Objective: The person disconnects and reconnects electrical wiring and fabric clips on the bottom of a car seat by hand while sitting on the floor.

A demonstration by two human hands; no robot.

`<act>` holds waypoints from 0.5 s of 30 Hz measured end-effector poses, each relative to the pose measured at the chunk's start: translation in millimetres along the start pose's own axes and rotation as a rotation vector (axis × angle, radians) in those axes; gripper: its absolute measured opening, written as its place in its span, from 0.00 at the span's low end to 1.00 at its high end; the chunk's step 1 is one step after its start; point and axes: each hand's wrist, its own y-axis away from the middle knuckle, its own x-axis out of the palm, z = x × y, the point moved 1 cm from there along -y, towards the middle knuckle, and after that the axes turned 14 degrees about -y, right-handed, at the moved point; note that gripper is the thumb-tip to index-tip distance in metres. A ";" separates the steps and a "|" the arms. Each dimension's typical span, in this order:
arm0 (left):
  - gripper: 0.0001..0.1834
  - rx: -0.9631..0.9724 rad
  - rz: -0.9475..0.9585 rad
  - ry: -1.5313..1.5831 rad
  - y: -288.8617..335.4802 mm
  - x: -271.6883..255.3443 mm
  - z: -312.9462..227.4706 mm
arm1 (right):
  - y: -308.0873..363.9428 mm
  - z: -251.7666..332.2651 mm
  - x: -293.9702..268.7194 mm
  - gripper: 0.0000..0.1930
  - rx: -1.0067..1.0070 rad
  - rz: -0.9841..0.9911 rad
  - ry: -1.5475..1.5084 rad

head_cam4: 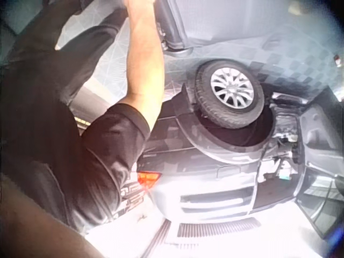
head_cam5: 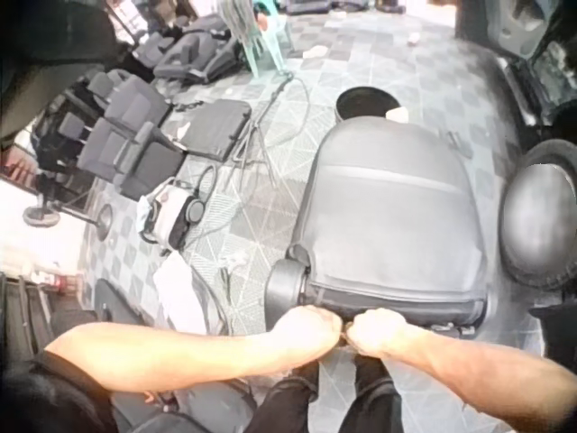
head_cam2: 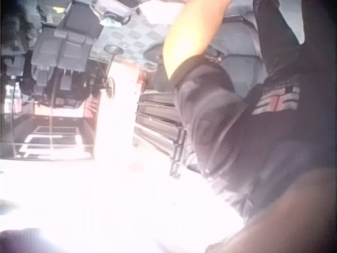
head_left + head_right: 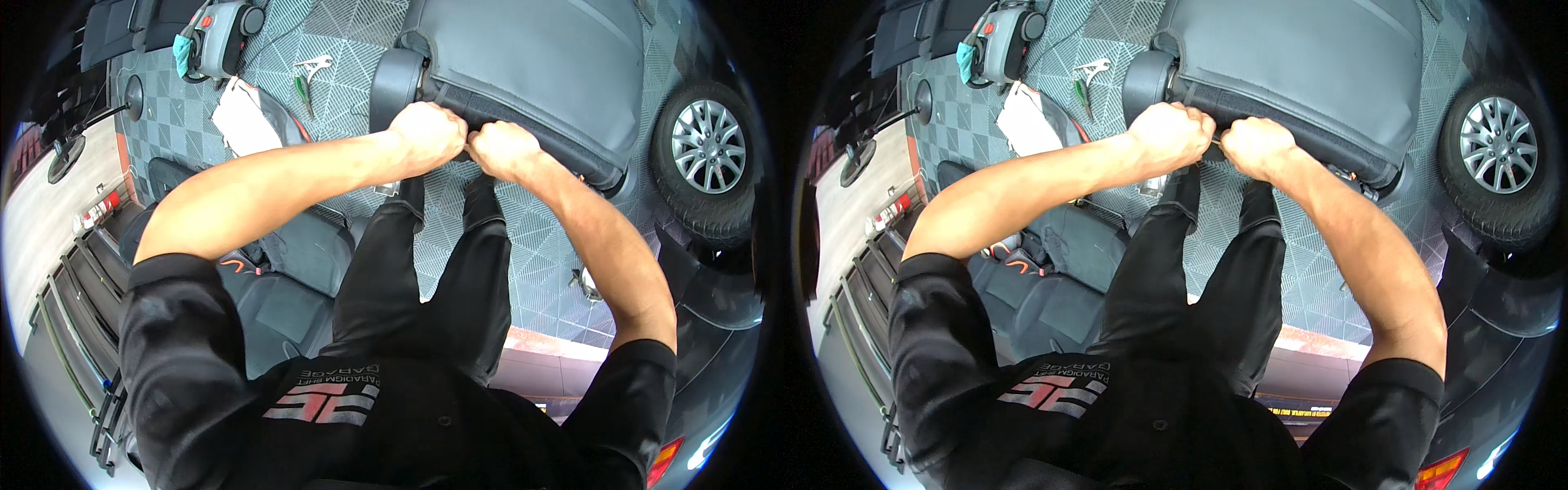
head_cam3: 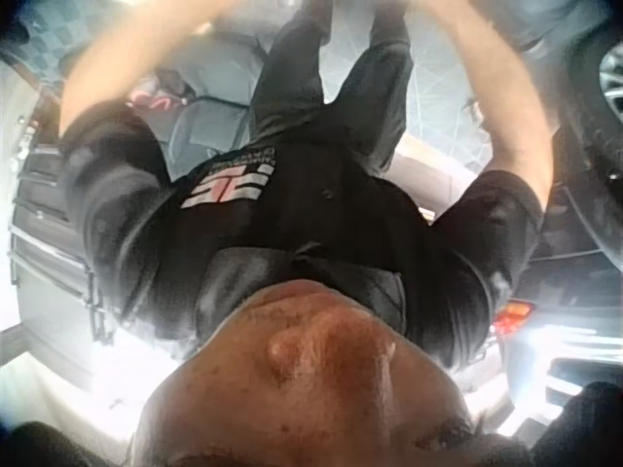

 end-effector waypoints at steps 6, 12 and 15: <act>0.09 0.283 0.385 -0.104 -47.9 -2.2 8.8 | -5.6 -7.8 1.9 0.12 -0.052 -0.008 -0.045; 0.11 0.373 0.331 -0.132 -51.0 4.4 20.5 | 2.8 -2.1 -7.1 0.12 -0.056 0.025 -0.019; 0.11 0.390 0.305 0.027 -43.4 9.3 31.3 | 0.1 -5.6 -4.4 0.12 -0.095 -0.026 -0.038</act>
